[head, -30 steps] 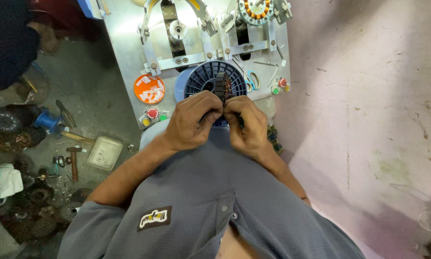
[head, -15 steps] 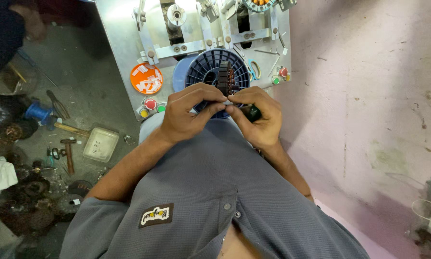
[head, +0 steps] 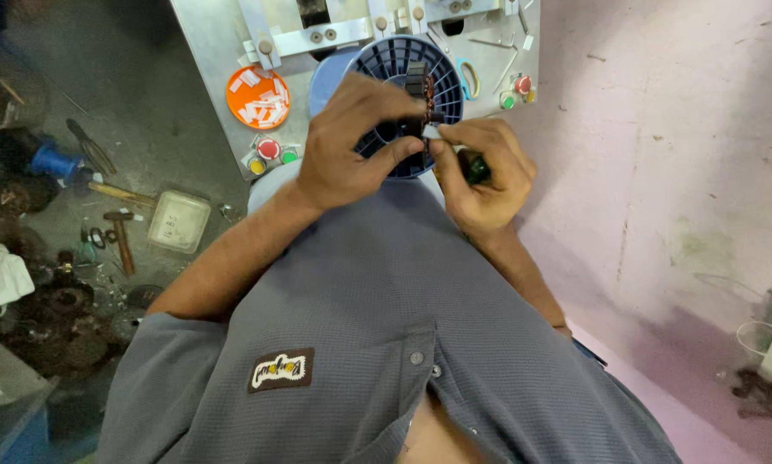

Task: The person uses a screwdriver to adjust and secure copper windings on a motor stator held in a blue jig. They repeatedly insert and tighten small white insulating spacers between the windings, rotating the stator to access different sections.

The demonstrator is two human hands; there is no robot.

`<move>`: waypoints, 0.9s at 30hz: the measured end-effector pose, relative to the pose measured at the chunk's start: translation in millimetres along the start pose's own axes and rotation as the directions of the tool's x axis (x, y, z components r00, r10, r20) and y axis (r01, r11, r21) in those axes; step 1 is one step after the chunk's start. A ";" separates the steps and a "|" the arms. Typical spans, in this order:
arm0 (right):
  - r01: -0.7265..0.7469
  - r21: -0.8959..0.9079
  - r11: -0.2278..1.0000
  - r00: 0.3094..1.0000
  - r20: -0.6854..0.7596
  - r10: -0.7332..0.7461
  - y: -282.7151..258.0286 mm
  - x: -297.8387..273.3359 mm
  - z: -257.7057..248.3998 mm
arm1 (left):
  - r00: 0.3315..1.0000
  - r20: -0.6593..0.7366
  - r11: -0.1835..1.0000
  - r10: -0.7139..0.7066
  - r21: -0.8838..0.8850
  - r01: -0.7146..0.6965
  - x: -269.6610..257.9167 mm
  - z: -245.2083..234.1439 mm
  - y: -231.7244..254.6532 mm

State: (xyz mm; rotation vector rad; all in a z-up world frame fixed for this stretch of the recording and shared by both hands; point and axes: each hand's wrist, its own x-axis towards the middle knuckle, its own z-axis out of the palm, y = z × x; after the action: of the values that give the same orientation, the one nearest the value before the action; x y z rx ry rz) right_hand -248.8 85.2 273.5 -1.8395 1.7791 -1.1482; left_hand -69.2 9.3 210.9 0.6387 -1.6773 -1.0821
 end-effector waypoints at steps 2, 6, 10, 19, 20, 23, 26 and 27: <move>-0.066 -0.036 0.997 0.997 -0.029 0.065 1.6 -1.2 -3.7 | 0.998 0.044 0.997 -0.035 -0.067 0.038 3.9 -8.2 -14.3; -0.021 -0.084 0.996 1.000 -0.021 0.020 8.4 -3.6 -1.7 | 0.977 0.203 0.845 -0.067 -0.508 0.164 13.6 -6.4 -45.2; -0.004 -0.163 0.987 1.000 -0.009 0.003 12.6 -6.4 4.2 | 0.954 0.295 0.890 0.052 -0.447 0.090 18.0 -3.8 -64.3; 0.155 -0.197 0.968 0.988 0.001 -0.158 20.2 -3.6 10.7 | 0.916 0.394 0.915 0.076 -0.394 0.094 21.6 -10.2 -72.5; 0.172 -0.213 0.962 0.985 0.004 -0.175 20.2 -3.4 10.9 | 0.916 0.395 0.921 0.071 -0.379 0.092 21.2 -10.5 -72.0; 0.177 -0.252 0.951 0.983 0.003 -0.183 18.1 -3.6 12.3 | 0.918 0.387 0.931 0.091 -0.360 0.059 20.9 -10.5 -72.3; 0.250 -0.271 0.930 0.967 0.033 -0.251 16.6 0.6 13.7 | 0.921 0.375 0.930 0.105 -0.366 0.043 20.1 -10.0 -73.5; 0.272 -0.280 0.921 0.962 0.051 -0.269 15.9 2.8 13.8 | 0.922 0.373 0.928 0.107 -0.369 0.042 20.2 -10.0 -73.8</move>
State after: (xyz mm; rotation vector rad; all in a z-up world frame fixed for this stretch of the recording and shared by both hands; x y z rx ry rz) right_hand -249.7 76.0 254.4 -2.3165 1.8020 -1.0087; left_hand -73.2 -44.6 155.8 0.1518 -1.7333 -1.5290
